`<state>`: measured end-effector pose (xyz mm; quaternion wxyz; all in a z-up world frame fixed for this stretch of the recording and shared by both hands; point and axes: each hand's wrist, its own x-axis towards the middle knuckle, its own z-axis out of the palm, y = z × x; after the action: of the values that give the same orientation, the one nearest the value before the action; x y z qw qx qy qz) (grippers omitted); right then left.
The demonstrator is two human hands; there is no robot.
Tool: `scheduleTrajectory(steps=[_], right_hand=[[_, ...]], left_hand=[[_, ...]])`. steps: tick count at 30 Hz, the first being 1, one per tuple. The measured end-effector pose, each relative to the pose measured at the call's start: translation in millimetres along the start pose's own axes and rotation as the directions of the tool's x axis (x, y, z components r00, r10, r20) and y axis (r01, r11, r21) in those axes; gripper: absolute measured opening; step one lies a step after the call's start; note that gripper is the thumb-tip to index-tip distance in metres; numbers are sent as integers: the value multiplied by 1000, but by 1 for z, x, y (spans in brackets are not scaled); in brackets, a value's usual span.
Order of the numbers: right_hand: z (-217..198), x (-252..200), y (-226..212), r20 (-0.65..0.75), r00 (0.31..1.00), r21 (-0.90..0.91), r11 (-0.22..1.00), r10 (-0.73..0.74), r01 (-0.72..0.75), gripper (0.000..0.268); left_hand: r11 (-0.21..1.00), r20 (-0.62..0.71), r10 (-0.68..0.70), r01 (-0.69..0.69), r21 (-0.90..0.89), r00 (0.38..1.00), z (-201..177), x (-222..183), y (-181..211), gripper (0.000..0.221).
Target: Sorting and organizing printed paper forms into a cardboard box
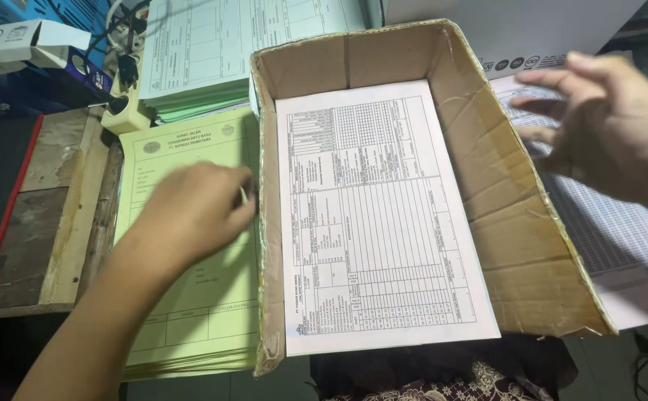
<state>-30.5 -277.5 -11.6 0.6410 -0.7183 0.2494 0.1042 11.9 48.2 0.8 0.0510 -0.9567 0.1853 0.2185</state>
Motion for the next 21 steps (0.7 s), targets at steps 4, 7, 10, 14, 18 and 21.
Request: scheduleTrajectory(steps=[4,7,10,14,18,21], right_hand=[[26,-35,-1,188,976,-49,993,111,-104,69],[30,-53,8,269,948,-507,812,-170,289,96],[34,-64,13,419,869,-775,394,-264,494,95],[45,-62,39,796,587,-606,-192,-151,772,51],[55,-60,67,795,557,-487,-293,241,822,54],[56,-53,72,804,555,-474,-332,214,815,49]], left_hand=[[987,134,121,-105,-121,984,16,7,6,22],[993,-54,114,-116,-32,992,18,-13,7,13],[948,-565,305,-188,257,766,19,-46,17,17],[863,-387,502,-423,276,773,31,-79,32,56],[769,-537,637,-406,494,553,74,-91,58,11],[786,-588,609,-311,534,532,80,-90,64,19]])
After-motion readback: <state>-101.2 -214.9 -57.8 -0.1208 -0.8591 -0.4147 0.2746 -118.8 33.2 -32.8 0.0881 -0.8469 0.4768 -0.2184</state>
